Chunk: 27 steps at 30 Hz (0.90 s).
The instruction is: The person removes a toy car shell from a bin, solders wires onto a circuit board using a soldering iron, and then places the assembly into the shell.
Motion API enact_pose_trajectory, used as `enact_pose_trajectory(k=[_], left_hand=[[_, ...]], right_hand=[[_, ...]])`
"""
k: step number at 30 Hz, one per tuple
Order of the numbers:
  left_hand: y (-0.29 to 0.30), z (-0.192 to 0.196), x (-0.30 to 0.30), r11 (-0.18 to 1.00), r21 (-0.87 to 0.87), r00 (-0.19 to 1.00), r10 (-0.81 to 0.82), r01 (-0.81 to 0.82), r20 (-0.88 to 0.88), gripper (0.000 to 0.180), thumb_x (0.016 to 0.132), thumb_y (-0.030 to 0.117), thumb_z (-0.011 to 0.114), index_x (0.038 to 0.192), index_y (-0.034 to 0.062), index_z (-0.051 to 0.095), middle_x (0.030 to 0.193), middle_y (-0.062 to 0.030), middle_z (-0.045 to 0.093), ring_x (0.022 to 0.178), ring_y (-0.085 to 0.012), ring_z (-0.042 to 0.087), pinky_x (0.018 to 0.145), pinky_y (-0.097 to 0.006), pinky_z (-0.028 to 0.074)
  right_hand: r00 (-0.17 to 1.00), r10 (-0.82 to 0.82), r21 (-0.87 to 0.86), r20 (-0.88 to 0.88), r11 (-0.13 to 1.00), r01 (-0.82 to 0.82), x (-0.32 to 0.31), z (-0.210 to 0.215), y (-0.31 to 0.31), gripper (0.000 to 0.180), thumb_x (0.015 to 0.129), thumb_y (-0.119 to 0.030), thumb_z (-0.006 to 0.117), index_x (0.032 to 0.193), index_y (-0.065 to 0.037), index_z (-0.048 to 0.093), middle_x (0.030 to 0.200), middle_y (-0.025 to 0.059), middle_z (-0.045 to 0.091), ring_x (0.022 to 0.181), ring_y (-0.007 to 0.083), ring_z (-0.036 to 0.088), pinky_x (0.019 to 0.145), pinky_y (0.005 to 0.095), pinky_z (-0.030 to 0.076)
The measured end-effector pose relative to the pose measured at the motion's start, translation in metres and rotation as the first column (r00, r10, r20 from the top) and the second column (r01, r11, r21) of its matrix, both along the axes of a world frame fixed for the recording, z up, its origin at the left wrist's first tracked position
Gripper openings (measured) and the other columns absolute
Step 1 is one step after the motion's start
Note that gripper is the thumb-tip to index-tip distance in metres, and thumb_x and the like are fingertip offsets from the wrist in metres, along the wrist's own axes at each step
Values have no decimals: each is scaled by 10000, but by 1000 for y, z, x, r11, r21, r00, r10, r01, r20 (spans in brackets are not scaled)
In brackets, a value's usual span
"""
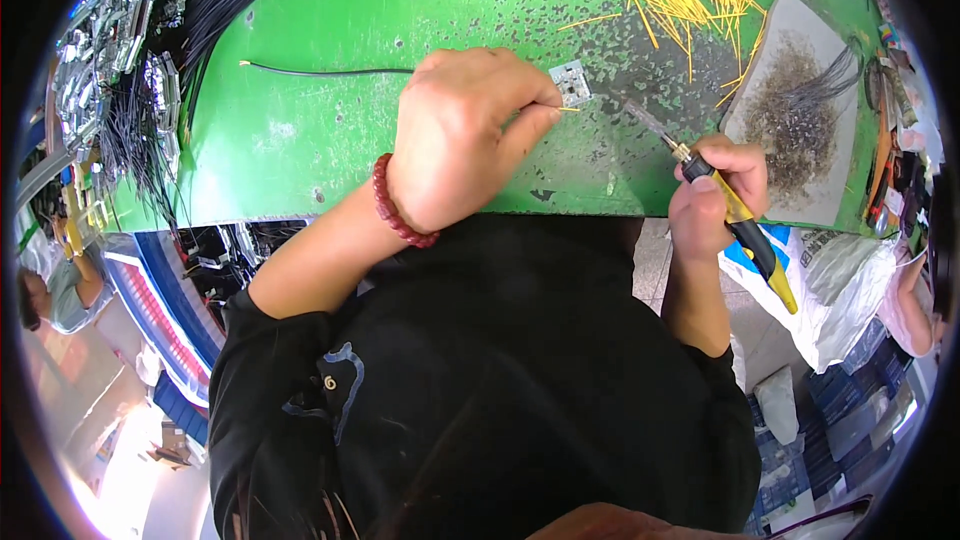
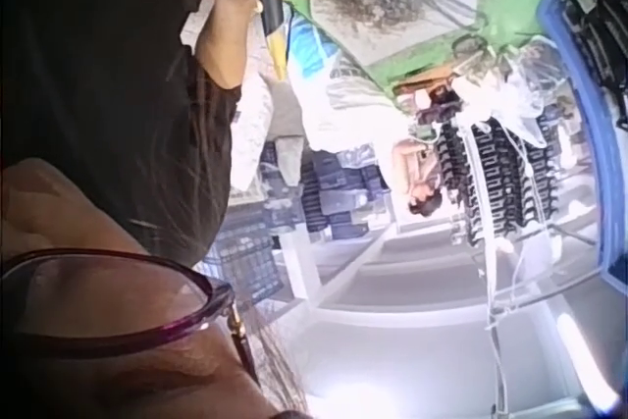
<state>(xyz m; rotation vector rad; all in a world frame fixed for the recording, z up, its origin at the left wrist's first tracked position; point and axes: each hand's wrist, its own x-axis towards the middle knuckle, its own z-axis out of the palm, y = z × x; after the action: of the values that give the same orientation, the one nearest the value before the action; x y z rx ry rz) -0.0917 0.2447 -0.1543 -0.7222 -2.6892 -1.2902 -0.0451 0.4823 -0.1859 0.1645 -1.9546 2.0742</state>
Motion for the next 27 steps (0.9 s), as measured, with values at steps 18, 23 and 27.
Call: enact_pose_trajectory(k=[18, 23, 27], left_hand=[[16, -28, 0, 968, -199, 959, 94, -151, -268, 124, 634, 89, 691, 655, 131, 577, 776, 19, 602, 740, -179, 561, 704, -338, 367], [16, -22, -2, 966, -220, 966, 82, -138, -247, 123, 635, 84, 686, 651, 130, 573, 763, 22, 593, 727, -177, 553, 701, -341, 365], [15, -23, -3, 966, -229, 969, 61, -118, -240, 122, 632, 89, 686, 645, 127, 571, 760, 21, 588, 725, -176, 550, 704, -342, 362]], right_hand=[[994, 50, 78, 102, 995, -58, 3, -10, -8, 285, 785, -208, 702, 881, -5, 528, 729, 22, 494, 619, 68, 388, 553, 222, 288], [990, 52, 119, 129, 991, -67, 3, -8, -10, 256, 771, -175, 692, 881, -9, 531, 729, 15, 487, 614, 62, 371, 545, 224, 271], [992, 62, 114, 111, 991, -74, 3, -10, -10, 240, 768, -157, 683, 884, -10, 533, 726, 11, 481, 610, 60, 365, 540, 225, 264]])
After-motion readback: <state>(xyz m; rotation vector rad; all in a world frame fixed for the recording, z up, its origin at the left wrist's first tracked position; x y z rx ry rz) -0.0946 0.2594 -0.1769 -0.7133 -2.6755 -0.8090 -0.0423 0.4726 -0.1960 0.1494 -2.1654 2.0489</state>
